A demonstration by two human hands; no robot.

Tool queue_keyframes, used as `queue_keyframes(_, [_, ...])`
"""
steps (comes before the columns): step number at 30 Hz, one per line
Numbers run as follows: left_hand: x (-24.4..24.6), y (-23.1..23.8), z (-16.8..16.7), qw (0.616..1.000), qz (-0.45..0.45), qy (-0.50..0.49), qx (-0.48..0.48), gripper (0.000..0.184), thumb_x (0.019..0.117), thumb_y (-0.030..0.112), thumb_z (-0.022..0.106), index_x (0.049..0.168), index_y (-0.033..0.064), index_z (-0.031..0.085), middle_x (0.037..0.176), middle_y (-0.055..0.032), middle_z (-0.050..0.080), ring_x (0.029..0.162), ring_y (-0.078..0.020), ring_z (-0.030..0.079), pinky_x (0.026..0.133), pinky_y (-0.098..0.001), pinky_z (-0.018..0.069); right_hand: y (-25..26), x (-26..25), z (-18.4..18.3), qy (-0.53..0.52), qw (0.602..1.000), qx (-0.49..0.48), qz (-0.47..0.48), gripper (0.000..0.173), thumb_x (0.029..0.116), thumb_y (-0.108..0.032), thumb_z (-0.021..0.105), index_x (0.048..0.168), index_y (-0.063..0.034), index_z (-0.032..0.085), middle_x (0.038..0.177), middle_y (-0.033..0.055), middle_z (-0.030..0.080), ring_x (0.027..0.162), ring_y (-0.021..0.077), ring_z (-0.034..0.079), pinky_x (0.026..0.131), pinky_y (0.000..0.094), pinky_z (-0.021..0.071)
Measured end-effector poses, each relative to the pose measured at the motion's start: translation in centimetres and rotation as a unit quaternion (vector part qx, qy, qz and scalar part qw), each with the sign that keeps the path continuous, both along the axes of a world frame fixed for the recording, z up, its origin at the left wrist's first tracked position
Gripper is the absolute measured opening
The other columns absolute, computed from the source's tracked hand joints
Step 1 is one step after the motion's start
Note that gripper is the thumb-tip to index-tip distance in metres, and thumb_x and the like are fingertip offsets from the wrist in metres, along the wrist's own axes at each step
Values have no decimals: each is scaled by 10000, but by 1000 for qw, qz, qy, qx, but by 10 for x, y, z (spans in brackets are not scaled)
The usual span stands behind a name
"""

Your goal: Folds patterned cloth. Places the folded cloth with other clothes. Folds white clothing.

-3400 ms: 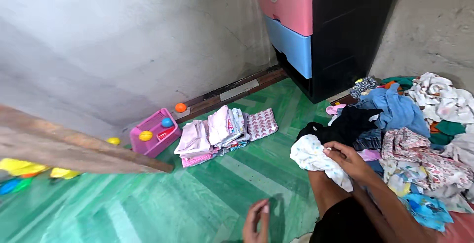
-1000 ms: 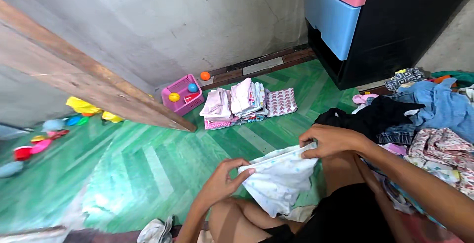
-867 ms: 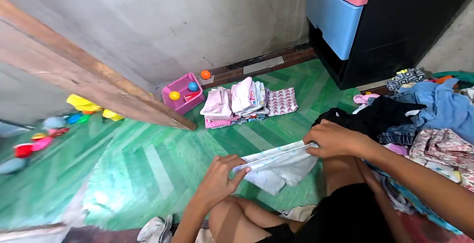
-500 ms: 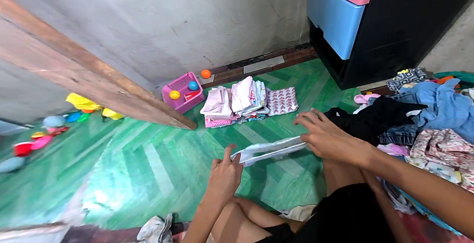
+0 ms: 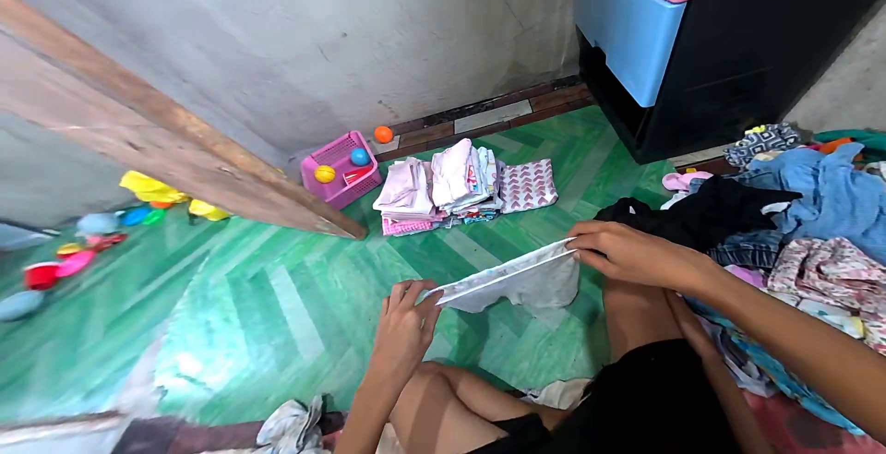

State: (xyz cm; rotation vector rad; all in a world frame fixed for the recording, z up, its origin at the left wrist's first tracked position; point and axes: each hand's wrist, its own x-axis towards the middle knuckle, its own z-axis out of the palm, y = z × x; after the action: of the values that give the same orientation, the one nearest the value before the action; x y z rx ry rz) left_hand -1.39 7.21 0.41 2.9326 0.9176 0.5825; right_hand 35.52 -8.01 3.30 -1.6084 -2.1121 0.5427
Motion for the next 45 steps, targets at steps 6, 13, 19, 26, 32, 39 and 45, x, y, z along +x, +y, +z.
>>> queue_keyframes(6, [-9, 3, 0, 990, -27, -108, -91, 272, 953, 276, 635, 1050, 87, 806, 1140, -84, 717, 1083, -207, 659, 946, -351, 526, -7, 9, -6, 22, 1000, 21, -6, 315, 1075, -238, 521, 1173, -43, 748, 1144, 135, 691, 1065, 235, 668, 968, 378, 529])
queue_keyframes(13, [-15, 0, 2, 946, -72, -206, -239, 185, 924, 177, 717, 1044, 55, 787, 1140, -40, 726, 1029, -59, 703, 899, -211, 593, -12, 11, -7, 75, 997, 20, 16, 320, 1067, -254, 540, 1156, -41, 762, 1183, 143, 683, 1076, 205, 657, 964, 330, 526])
queue_keyframes(19, [-16, -1, 8, 794, -81, -330, -504, 308, 953, 217, 712, 1259, 182, 705, 1013, 48, 768, 873, -52, 724, 795, -225, 602, -8, 9, -9, 317, 947, -55, -9, 252, 1004, -229, 662, 1101, -12, 747, 1047, 20, 694, 906, -13, 636, 794, 150, 538])
queue_keyframes(26, [46, -35, -36, 846, 104, -359, -379, 201, 962, -17, 502, 1024, -27, 692, 976, -27, 712, 811, -24, 653, 703, -198, 543, 8, -59, -45, 373, 879, -152, -256, 318, 1001, -182, 663, 1211, 39, 573, 1018, 167, 649, 709, 204, 682, 657, 369, 607])
queue_keyframes(32, [82, -99, -44, 929, -25, -285, -237, 417, 834, 343, 791, 1058, -6, 747, 1101, -137, 667, 935, -79, 685, 752, -218, 602, -10, -107, -48, 485, 855, -112, -149, 206, 983, -164, 666, 1090, 6, 620, 924, 65, 700, 733, 105, 703, 696, 283, 617])
queue_keyframes(39, [82, -94, -46, 921, -78, -322, -206, 123, 863, 103, 698, 927, 11, 747, 1042, -84, 696, 911, -30, 668, 774, -151, 565, -22, -84, -50, 385, 915, 64, -102, 262, 944, -111, 626, 1176, -2, 677, 1019, 57, 742, 928, 81, 710, 847, 258, 593])
queue_keyframes(45, [71, -86, -36, 907, -128, -327, -231, 115, 859, 162, 699, 920, 65, 707, 1070, -43, 686, 965, -45, 667, 803, -183, 580, -20, -66, -66, 191, 980, 2, -51, 491, 822, -310, 791, 1296, -244, 683, 1511, 200, 390, 1362, 346, 410, 1044, 510, 437])
